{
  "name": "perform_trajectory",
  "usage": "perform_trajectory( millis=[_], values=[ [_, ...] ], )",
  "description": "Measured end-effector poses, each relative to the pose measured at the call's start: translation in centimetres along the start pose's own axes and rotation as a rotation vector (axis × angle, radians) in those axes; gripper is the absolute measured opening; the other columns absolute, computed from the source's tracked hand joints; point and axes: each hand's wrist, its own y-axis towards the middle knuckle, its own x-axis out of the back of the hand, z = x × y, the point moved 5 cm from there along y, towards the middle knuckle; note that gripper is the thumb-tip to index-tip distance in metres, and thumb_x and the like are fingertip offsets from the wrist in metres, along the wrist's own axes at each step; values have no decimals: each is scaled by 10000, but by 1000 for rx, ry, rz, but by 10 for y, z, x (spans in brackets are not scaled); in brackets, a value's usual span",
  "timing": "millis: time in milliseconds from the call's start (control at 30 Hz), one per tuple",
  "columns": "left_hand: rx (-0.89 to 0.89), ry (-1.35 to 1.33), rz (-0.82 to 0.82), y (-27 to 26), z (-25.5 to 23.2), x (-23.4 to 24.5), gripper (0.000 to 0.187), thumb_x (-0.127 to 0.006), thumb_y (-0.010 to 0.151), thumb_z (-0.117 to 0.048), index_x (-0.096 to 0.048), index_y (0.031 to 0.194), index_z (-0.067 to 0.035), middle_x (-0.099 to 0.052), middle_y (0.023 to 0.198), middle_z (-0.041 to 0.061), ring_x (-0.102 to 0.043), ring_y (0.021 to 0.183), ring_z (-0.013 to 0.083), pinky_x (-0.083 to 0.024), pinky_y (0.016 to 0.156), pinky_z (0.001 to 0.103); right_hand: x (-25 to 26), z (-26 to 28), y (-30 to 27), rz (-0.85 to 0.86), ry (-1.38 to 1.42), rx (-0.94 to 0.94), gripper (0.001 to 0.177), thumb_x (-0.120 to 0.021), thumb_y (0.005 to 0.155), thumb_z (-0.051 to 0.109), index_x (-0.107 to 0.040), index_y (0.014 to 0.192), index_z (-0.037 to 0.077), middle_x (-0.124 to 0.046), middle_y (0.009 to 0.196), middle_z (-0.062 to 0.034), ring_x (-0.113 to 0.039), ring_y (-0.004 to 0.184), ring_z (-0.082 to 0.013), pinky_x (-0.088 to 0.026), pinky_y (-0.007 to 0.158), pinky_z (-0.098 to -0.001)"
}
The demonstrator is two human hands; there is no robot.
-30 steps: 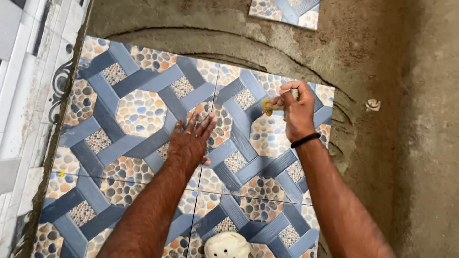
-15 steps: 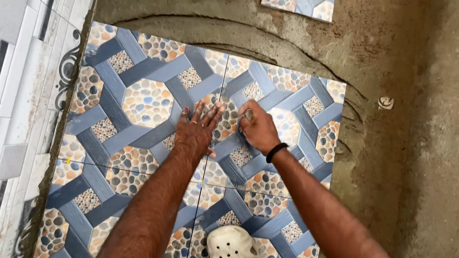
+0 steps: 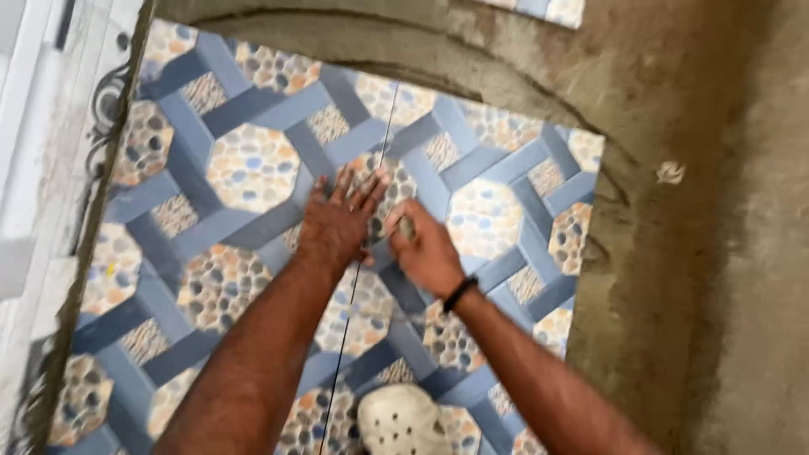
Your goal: The recorder is laying floor tiles on a wet cement surface and using a brush and hammer for alignment.
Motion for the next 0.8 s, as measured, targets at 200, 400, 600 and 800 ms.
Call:
perform_trajectory(
  millis=[200, 400, 600, 800],
  values=[
    [16, -20, -19, 16, 5, -12, 1346, -733, 802, -707, 201, 1625, -195, 109, 1725, -21, 58, 1572, 314, -88, 1247, 549, -34, -10, -22, 57, 89, 143, 126, -557, 945, 16, -556, 1022, 116, -615, 807, -59, -620, 701, -137, -509, 622, -329],
    [25, -29, -42, 3, 6, 7, 1388, -784, 763, -690, 197, 1610, -192, 124, 1736, -40, 58, 1577, 307, -118, 1251, 559, -25, -35, 2, 69, 345, -218, 190, -603, 934, 10, -548, 1067, 134, -651, 867, -38, -651, 742, -170, -543, 711, -352],
    [3, -22, -3, 18, 15, 25, 1483, -859, 723, -643, 205, 1621, -133, 145, 1735, -1, 62, 1589, 324, -159, 1248, 555, 20, -54, 12, -72, 881, -569, 218, -573, 936, 13, -584, 1118, 131, -641, 847, -88, -703, 793, -210, -567, 758, -394],
    [-5, -17, 64, 20, 20, 61, 1560, -890, 693, -642, 251, 1608, -99, 236, 1719, 35, 121, 1574, 353, -158, 1252, 536, 99, -11, 54, -343, 609, 62, 122, -544, 1004, -1, -550, 1087, 89, -601, 872, -19, -673, 781, -141, -563, 662, -304]
  ],
)
